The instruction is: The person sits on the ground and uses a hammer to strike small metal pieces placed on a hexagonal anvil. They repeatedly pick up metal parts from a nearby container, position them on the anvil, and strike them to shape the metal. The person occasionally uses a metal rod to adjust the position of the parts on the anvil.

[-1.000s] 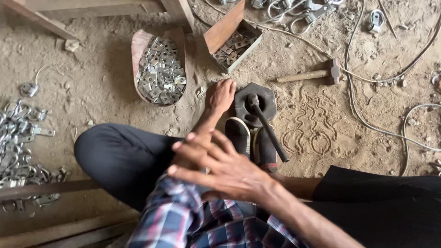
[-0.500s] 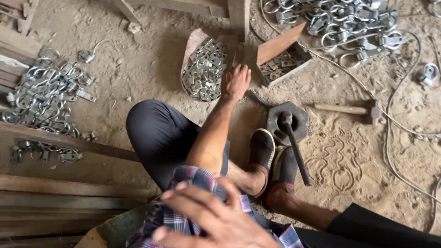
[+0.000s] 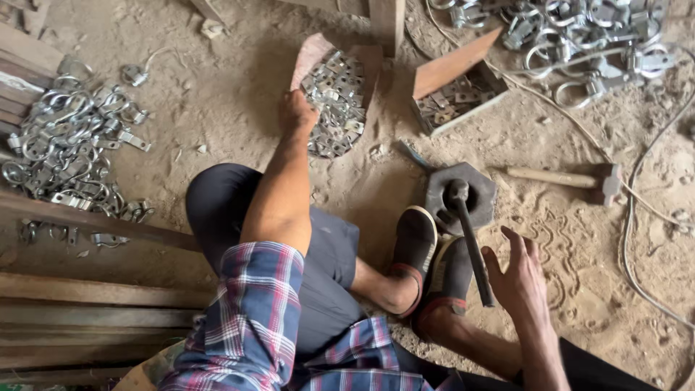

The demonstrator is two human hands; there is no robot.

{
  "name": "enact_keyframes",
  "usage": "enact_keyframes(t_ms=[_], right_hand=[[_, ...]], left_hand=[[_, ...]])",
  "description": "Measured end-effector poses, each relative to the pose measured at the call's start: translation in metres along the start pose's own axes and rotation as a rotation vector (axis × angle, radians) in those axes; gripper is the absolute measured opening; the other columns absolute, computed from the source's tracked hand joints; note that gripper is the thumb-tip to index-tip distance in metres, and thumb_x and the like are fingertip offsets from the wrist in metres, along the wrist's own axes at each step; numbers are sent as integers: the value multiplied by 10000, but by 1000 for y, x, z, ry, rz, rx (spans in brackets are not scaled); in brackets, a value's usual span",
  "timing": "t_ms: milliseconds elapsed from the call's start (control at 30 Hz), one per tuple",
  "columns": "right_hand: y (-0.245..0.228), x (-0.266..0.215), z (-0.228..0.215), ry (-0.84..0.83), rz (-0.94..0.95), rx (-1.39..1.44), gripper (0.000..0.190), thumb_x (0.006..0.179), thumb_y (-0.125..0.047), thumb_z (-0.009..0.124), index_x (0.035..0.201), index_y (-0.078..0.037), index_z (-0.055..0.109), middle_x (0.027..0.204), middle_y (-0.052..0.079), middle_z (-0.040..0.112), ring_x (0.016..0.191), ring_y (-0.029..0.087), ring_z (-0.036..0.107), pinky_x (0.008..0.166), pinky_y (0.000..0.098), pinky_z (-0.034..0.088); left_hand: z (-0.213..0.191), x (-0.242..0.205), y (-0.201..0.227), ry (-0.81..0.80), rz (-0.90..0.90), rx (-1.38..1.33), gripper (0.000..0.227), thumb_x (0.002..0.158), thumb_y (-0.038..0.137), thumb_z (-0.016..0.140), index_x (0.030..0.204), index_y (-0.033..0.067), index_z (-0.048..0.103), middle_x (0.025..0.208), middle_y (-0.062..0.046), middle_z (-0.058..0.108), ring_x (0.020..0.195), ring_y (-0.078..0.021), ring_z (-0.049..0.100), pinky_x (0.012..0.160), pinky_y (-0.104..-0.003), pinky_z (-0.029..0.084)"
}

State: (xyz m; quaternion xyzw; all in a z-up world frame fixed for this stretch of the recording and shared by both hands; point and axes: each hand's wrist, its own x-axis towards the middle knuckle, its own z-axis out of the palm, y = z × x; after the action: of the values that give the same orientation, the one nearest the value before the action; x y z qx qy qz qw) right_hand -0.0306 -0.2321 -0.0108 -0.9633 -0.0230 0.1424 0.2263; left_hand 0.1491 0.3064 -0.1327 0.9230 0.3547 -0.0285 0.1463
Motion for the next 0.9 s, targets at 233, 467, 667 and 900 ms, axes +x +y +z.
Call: enact_keyframes(t_ms=[233, 467, 667, 900], right_hand=[[11, 6, 44, -59, -34, 189, 460, 984, -294, 606, 1384, -83, 520, 1175, 263, 672, 874, 346, 737, 661, 489, 613], [44, 16, 88, -184, -31, 264, 422, 1050, -164, 413, 1461, -77, 376, 845, 214, 742, 520, 367, 671, 442, 501, 533], [42, 18, 97, 36, -111, 281, 487, 1041, -367, 512, 1377, -15, 501, 724, 220, 685, 536, 302, 640, 482, 482, 508], [16, 1, 37, -20, 81, 446, 592, 1017, -503, 555, 1367, -30, 620, 586, 128, 615, 494, 211, 601, 478, 382, 436]], left_hand=[[28, 5, 9, 159, 1, 98, 523, 840, 67, 740, 1330, 150, 578, 1384, -156, 538, 1273, -403, 550, 1057, -490, 465], [11, -27, 26, 391, 128, -136, 581, 703, -2, 798, 1227, 87, 563, 1446, -260, 428, 1205, -471, 518, 969, -498, 468], [16, -68, 77, 490, 125, -624, 306, 691, -83, 731, 938, 74, 644, 1039, -131, 671, 943, -266, 677, 813, -378, 552], [83, -167, 139, -335, 93, -1448, 383, 768, -62, 737, 1105, 78, 622, 957, -10, 687, 806, -112, 667, 589, -256, 524]])
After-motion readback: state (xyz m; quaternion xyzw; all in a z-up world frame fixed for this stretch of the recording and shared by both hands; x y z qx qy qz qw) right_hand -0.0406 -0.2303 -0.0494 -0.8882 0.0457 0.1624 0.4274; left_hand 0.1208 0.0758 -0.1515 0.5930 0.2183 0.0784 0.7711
